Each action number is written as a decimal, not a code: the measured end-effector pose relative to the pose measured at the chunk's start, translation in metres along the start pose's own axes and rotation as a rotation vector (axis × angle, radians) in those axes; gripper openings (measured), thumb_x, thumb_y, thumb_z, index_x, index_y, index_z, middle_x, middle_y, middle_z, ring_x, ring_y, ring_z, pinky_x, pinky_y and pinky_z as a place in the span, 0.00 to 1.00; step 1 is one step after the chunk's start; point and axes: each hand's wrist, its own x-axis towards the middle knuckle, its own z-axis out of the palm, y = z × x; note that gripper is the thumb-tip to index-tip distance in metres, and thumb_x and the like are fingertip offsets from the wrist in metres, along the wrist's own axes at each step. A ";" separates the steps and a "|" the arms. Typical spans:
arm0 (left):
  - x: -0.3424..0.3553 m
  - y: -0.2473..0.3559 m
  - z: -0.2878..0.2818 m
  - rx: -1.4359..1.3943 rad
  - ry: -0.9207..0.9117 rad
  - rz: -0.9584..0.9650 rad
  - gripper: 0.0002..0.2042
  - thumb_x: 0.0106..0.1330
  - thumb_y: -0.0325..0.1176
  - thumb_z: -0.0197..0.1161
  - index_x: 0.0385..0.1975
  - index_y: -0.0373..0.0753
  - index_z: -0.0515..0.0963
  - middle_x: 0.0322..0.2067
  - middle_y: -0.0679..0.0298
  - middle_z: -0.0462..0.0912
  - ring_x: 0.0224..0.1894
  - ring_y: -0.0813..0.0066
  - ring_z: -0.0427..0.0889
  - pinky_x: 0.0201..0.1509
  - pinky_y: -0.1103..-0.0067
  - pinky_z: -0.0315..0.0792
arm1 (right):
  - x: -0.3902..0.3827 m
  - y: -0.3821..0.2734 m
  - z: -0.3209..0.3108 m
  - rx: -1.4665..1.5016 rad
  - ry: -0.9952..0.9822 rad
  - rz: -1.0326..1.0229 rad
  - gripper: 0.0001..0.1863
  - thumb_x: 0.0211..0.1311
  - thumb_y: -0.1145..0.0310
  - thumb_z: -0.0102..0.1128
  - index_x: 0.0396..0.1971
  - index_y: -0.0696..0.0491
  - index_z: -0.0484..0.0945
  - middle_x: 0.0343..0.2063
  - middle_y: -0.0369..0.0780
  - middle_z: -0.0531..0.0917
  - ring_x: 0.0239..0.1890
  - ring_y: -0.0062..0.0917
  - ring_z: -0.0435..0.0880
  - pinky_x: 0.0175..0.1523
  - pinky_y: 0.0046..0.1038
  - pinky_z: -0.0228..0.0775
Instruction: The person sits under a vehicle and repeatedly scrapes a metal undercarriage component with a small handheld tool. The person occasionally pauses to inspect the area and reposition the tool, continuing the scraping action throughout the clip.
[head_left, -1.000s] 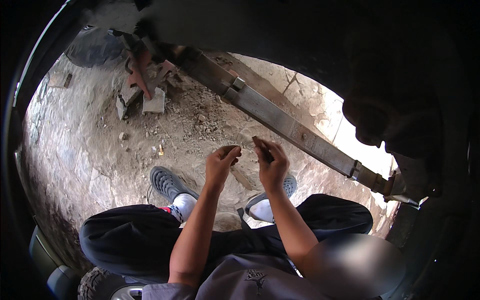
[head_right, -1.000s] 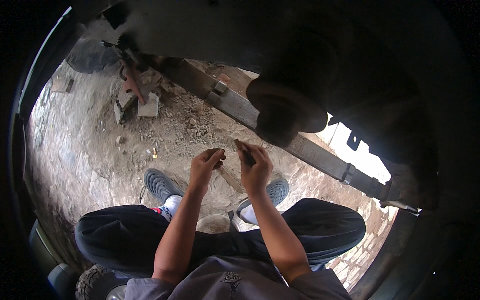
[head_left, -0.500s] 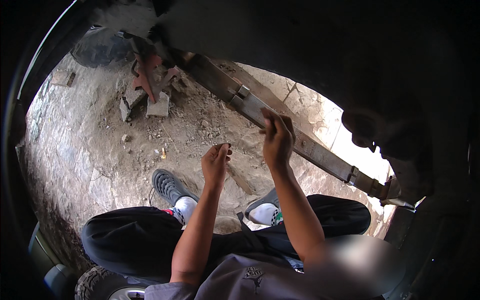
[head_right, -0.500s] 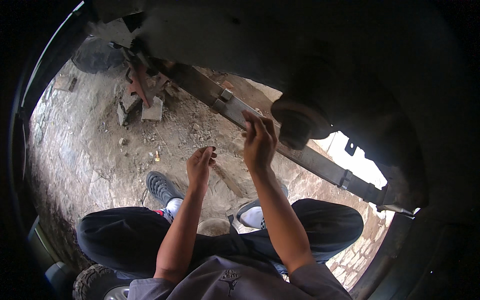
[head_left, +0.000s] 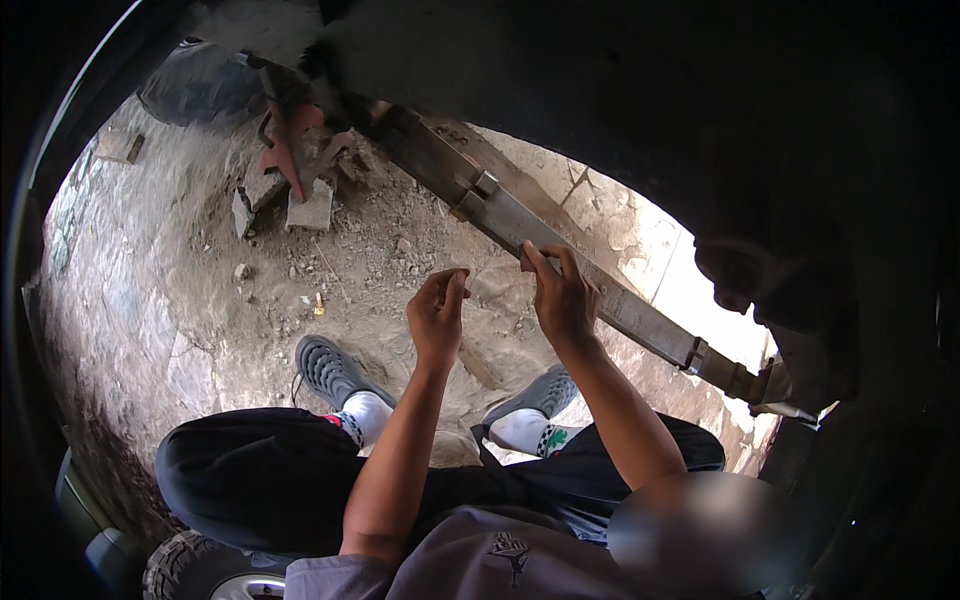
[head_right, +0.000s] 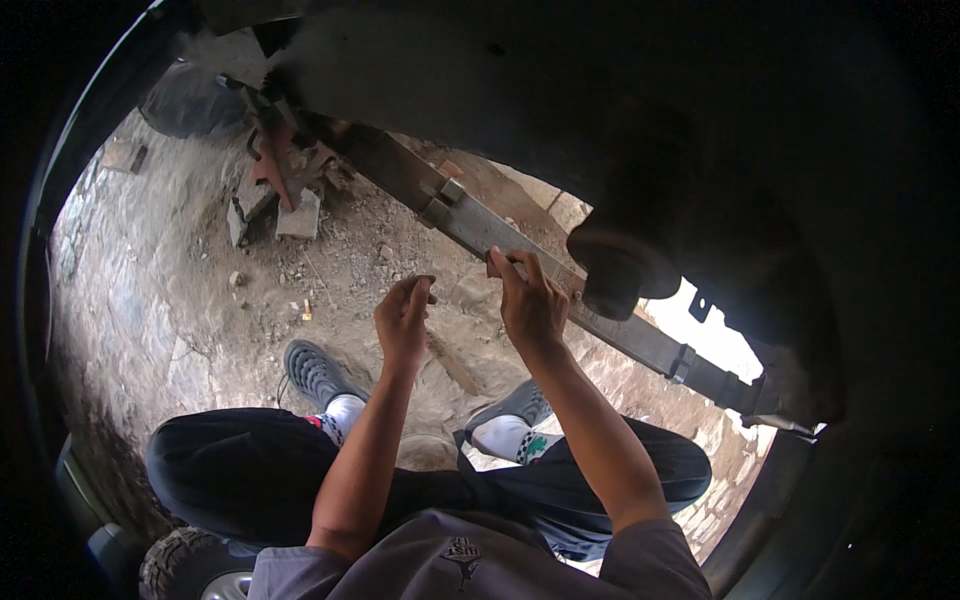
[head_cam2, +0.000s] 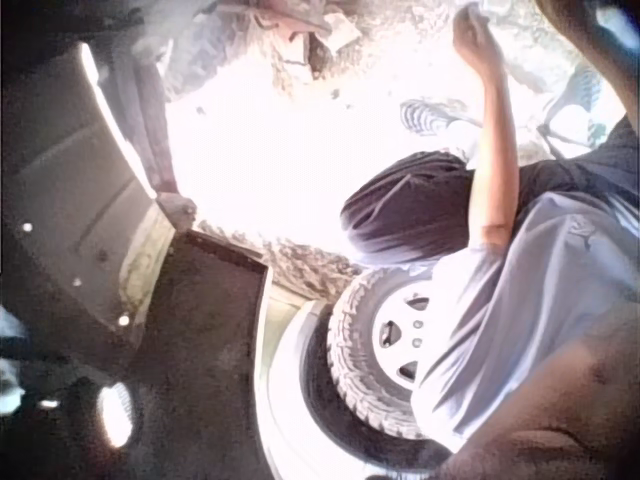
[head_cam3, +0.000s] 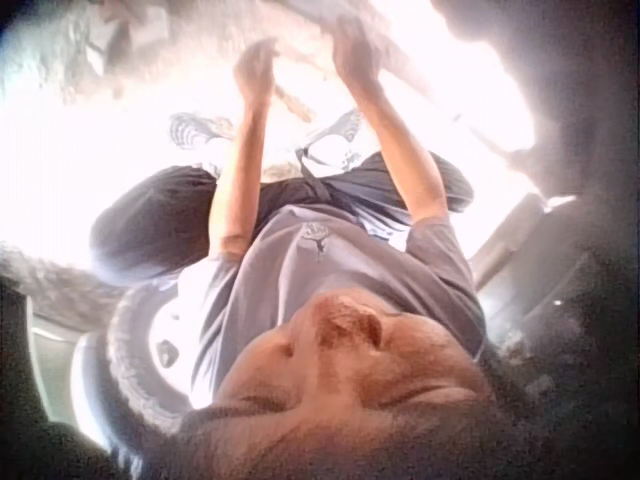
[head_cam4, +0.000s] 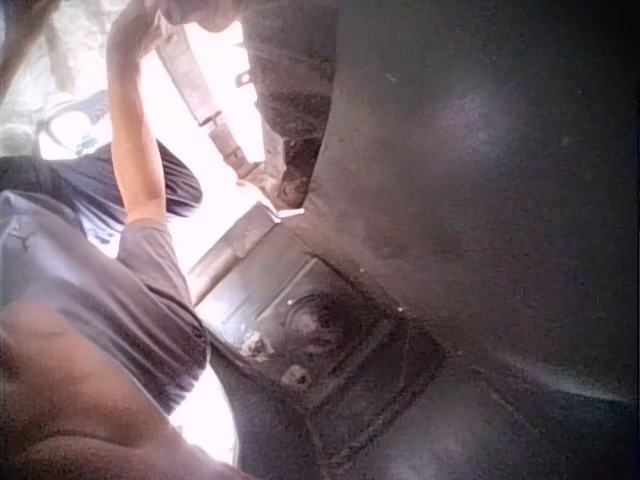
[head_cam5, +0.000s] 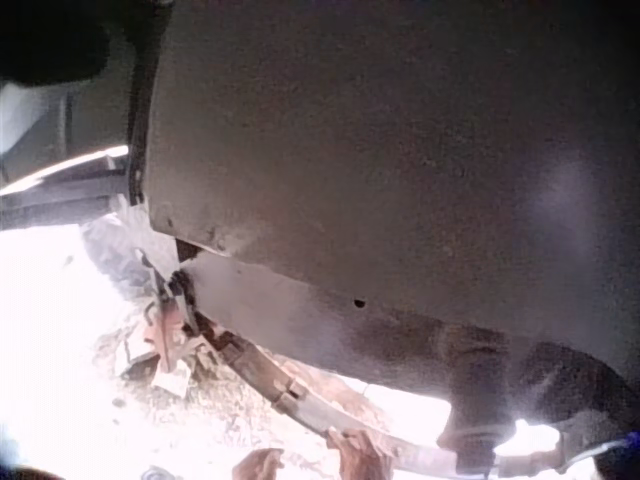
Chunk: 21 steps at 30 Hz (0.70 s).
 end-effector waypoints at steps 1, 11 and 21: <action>0.001 0.000 0.001 -0.005 0.002 0.004 0.13 0.77 0.36 0.65 0.47 0.31 0.87 0.32 0.64 0.90 0.34 0.81 0.86 0.42 0.82 0.77 | 0.000 0.001 -0.001 -0.001 -0.019 -0.007 0.18 0.69 0.71 0.64 0.55 0.37 0.86 0.49 0.31 0.82 0.43 0.33 0.90 0.46 0.38 0.81; 0.057 0.038 0.008 0.141 0.048 0.122 0.18 0.76 0.45 0.64 0.41 0.33 0.89 0.28 0.59 0.89 0.31 0.73 0.87 0.38 0.76 0.76 | 0.041 -0.013 0.015 0.173 0.026 -0.143 0.20 0.68 0.72 0.66 0.58 0.39 0.86 0.47 0.35 0.83 0.39 0.36 0.90 0.42 0.38 0.81; 0.117 0.050 0.004 0.531 -0.077 -0.076 0.32 0.64 0.68 0.68 0.28 0.37 0.90 0.23 0.55 0.87 0.29 0.59 0.88 0.37 0.64 0.76 | 0.034 0.051 0.009 0.165 -0.207 -0.178 0.18 0.69 0.70 0.68 0.57 0.41 0.87 0.48 0.38 0.82 0.39 0.33 0.89 0.45 0.37 0.81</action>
